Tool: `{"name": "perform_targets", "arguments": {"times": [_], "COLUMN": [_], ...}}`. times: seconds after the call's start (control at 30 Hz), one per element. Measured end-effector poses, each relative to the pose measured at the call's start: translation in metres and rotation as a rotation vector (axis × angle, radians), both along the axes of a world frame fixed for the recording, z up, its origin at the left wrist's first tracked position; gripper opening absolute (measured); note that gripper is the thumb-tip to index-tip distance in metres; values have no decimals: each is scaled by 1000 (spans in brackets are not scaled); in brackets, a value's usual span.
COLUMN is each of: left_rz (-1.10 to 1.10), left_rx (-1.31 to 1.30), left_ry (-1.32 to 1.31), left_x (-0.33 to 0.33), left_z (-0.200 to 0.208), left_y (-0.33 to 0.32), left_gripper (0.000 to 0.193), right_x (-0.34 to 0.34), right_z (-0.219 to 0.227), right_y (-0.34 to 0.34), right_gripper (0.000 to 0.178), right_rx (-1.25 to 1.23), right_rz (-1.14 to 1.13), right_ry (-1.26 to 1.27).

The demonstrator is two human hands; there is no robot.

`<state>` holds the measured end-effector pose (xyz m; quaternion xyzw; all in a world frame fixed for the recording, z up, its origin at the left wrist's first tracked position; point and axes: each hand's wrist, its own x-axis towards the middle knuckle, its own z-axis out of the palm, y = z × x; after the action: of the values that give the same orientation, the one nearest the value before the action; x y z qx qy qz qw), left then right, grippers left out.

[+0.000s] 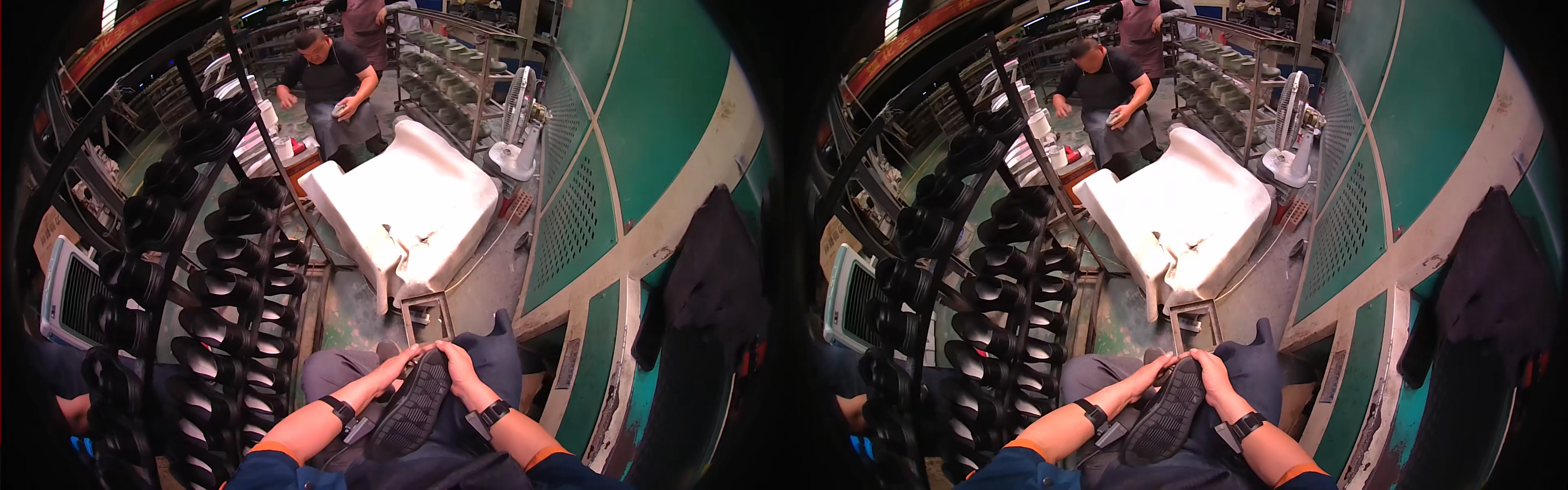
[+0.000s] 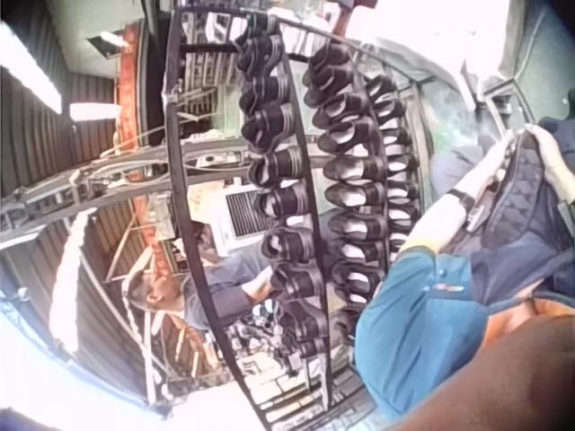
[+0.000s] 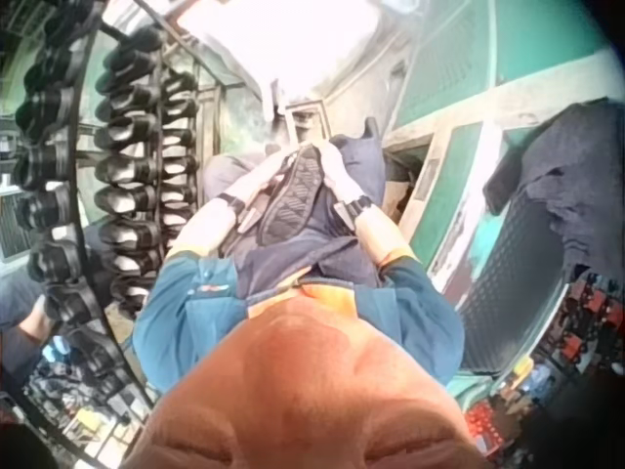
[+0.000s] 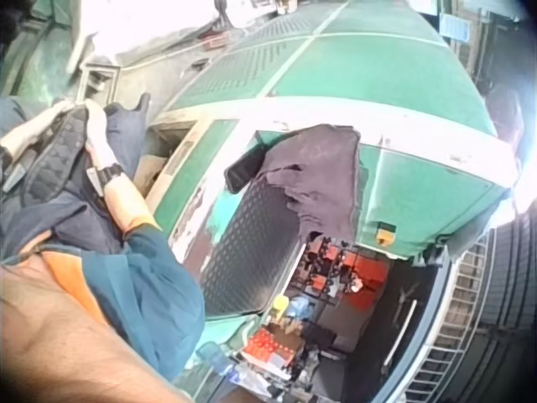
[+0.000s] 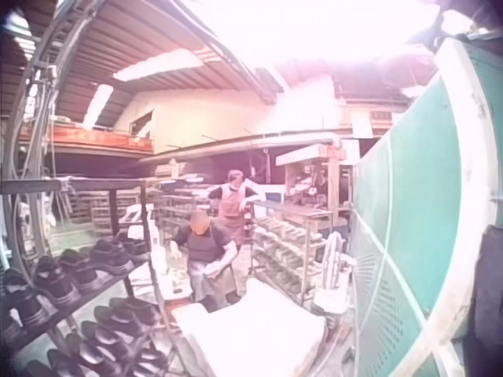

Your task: Inspecting and preparing shoe components, including the sole and upper, in a factory setting.

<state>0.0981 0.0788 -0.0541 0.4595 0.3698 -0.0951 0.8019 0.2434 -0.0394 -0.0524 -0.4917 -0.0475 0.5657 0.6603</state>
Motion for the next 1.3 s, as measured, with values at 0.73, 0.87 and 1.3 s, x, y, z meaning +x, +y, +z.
{"name": "perform_targets", "arguments": {"times": [0.73,0.87,1.3], "left_rz": [475,423,215], "left_rx": [-312,-164,262], "left_ry": [-281,-425,-572], "left_x": [15,5,-11], "left_z": [12,8,32], "left_y": [-12,-17,-22], "left_gripper": [26,31,36], "right_x": [-24,-39,-53], "right_z": [27,51,68], "right_y": [14,13,-3], "right_gripper": [33,28,26], "right_rx": [156,213,210], "right_rz": [141,85,99], "right_ry": [-440,-485,-551]}}
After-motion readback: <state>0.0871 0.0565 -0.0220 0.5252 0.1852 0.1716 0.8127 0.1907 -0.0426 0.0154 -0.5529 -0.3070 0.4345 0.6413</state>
